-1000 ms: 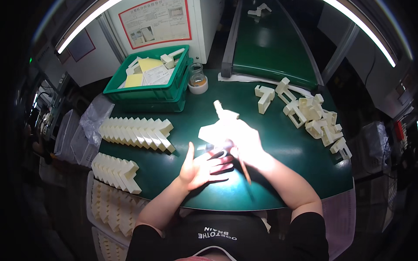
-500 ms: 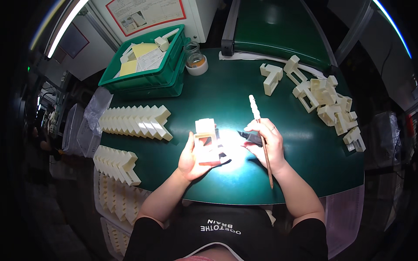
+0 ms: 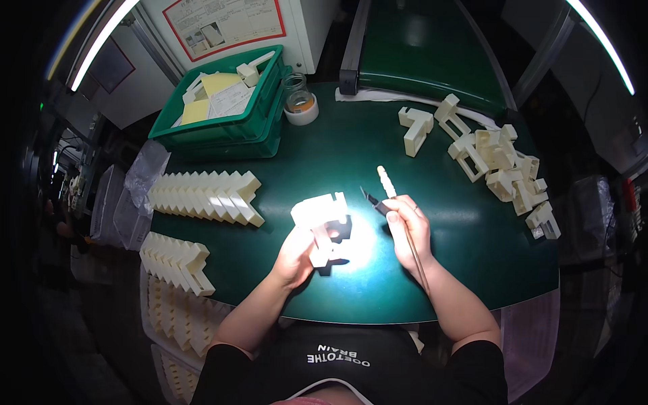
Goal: The person trims plastic components using a craft knife, cleans stacks of them with an air nozzle, and packs them into storage bins. The person then walks over to point at items in another crate before returning to trim more components.
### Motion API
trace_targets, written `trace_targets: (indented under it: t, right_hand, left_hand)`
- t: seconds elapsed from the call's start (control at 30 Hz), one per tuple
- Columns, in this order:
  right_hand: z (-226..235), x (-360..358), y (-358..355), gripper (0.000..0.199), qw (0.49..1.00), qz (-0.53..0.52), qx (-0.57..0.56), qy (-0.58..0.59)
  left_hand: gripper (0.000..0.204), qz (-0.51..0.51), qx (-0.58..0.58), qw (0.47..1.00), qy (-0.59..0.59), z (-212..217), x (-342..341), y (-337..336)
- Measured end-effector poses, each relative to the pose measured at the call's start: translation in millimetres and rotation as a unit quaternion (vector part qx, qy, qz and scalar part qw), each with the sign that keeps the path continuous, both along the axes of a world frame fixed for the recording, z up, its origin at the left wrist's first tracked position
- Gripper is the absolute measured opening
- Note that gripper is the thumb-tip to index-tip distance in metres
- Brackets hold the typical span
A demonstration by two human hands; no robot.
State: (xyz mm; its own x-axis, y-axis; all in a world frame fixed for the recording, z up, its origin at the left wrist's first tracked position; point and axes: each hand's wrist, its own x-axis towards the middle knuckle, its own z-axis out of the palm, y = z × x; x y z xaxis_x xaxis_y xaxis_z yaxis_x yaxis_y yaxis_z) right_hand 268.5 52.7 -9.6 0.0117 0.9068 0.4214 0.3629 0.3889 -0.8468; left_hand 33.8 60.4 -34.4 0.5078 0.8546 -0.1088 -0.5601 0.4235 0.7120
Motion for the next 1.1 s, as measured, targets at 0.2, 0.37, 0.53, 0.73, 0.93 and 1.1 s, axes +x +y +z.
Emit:
trace_targets:
  t: [0.2, 0.37, 0.53, 0.73, 0.93, 1.1]
  right_hand:
    - [13, -48, -18, 0.044, 0.971, 0.147, 0.187, -0.030]
    - [0, -33, -19, 0.026, 0.969, 0.122, -0.075, 0.200]
    - [9, -47, -24, 0.036, 0.969, 0.185, 0.162, 0.039]
    - [0, -19, -24, 0.043, 0.973, 0.123, -0.056, 0.186]
    - [-5, -12, -15, 0.048, 0.940, 0.173, -0.038, 0.292]
    - [-5, -11, -19, 0.045, 0.907, 0.194, -0.072, 0.367]
  left_hand:
    - [0.053, 0.156, 0.336, 0.867, 0.333, -12, 7, 0]
    - [0.045, 0.134, 0.277, 0.894, 0.325, 11, 6, -5]
    - [0.046, 0.085, 0.209, 0.955, 0.191, -10, 11, -10]
    - [0.064, 0.020, 0.163, 0.965, 0.205, -7, -4, -9]
    - [0.055, -0.068, 0.069, 0.983, 0.158, 25, 3, -12]
    - [0.061, -0.076, 0.022, 0.990, 0.116, 18, 1, -12]
